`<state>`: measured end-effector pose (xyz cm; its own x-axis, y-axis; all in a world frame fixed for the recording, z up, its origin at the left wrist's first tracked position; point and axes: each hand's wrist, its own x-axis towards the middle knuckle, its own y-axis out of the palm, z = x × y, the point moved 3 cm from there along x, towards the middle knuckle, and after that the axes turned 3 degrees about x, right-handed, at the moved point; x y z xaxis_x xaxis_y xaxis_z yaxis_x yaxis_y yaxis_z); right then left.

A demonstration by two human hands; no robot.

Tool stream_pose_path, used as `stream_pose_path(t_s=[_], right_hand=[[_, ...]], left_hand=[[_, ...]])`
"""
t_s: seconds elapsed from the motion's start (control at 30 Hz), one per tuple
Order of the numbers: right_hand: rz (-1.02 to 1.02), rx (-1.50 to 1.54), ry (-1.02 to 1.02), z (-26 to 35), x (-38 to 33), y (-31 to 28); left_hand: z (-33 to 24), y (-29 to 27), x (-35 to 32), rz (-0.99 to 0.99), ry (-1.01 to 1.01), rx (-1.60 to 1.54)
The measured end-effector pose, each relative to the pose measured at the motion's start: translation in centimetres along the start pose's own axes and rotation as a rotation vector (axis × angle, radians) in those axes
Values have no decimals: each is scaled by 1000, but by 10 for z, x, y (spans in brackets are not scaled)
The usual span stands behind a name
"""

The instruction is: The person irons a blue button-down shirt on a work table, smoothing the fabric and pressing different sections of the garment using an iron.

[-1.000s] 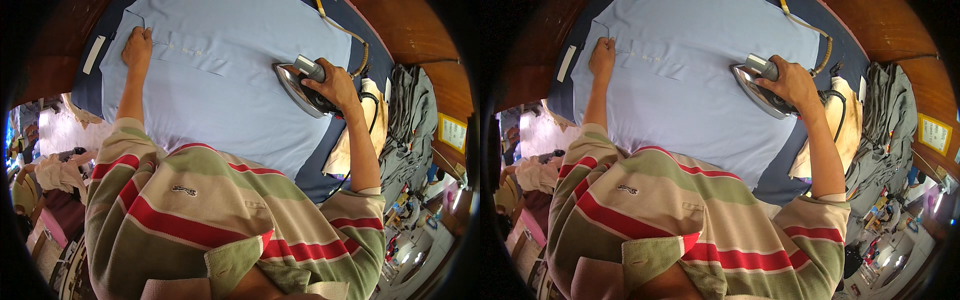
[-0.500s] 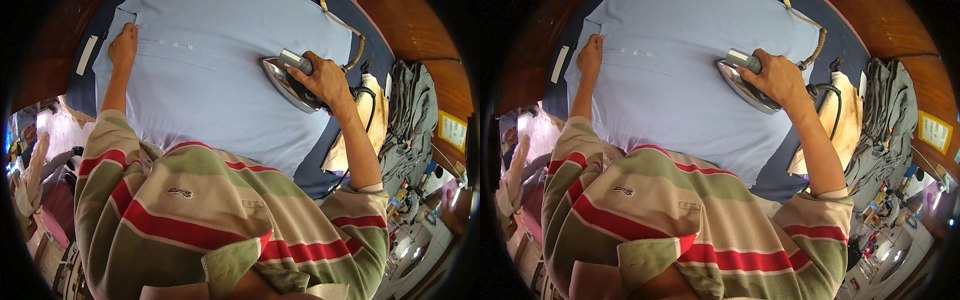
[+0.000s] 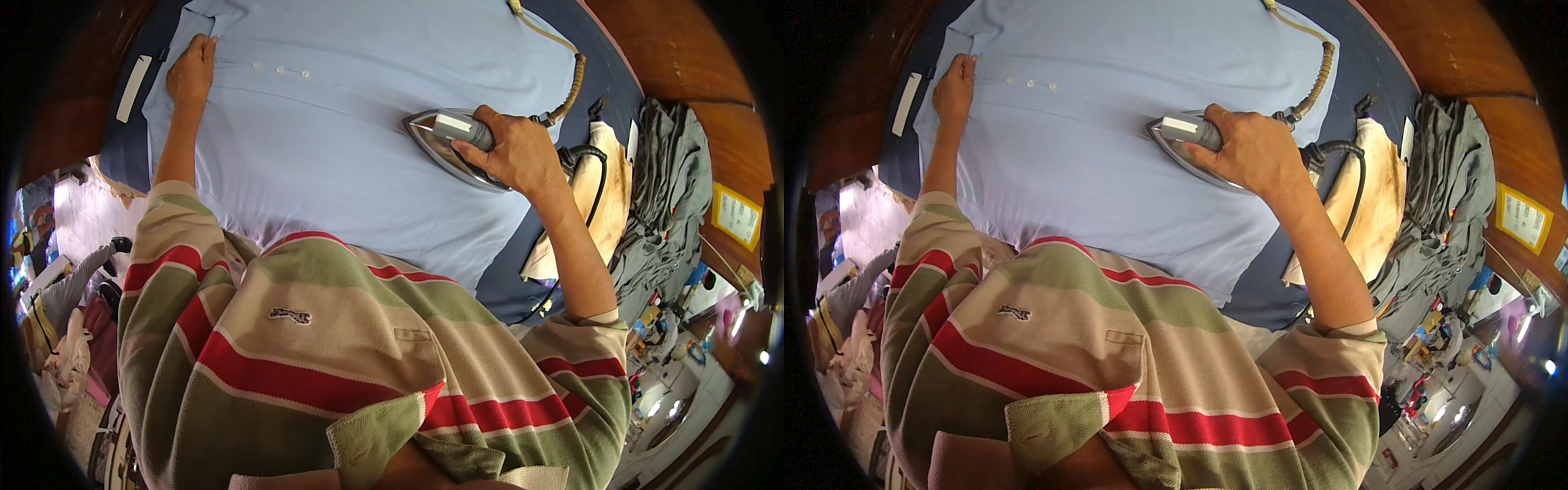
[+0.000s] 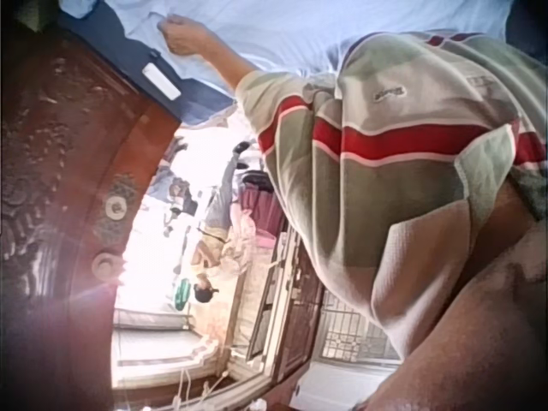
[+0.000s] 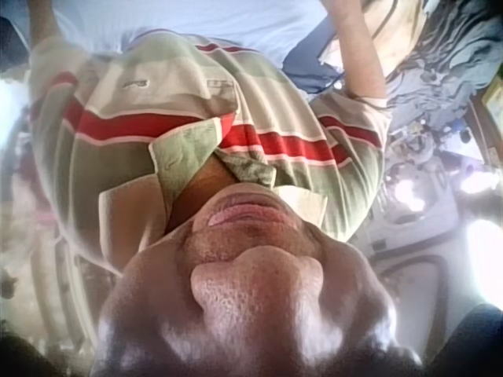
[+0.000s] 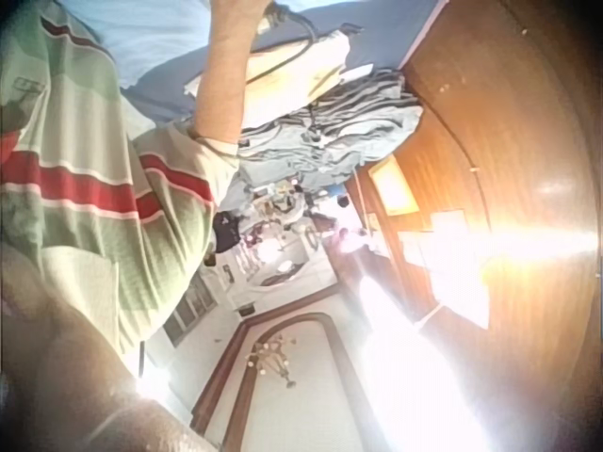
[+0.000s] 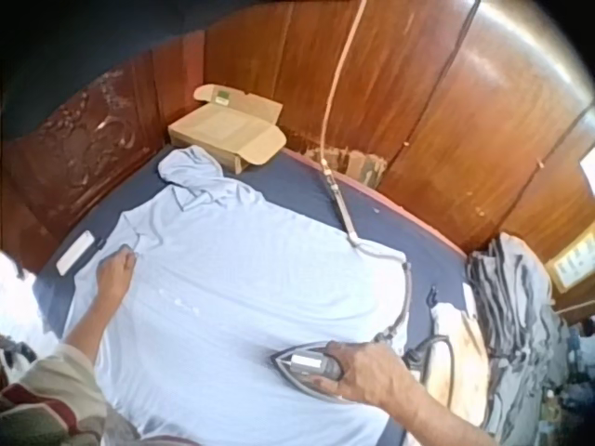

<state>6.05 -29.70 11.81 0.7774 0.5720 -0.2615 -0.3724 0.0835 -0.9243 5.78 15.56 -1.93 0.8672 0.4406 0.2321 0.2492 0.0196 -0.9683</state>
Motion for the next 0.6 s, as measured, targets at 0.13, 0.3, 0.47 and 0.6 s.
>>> stream_pose_path(t_s=[0.13,0.3,0.47,0.6], right_hand=[[12,14,-14,9,-2,0],[42,41,-55,16,-6,1],[26,51,-58,18,-9,0],[-78,156,112,12,3,-3]], left_hand=[[-1,-2,-2,4,-24,-37],[-1,-1,1,-9,-17,-58],[3,2,-1,9,-28,-59],[0,1,-3,-27,-8,-101]])
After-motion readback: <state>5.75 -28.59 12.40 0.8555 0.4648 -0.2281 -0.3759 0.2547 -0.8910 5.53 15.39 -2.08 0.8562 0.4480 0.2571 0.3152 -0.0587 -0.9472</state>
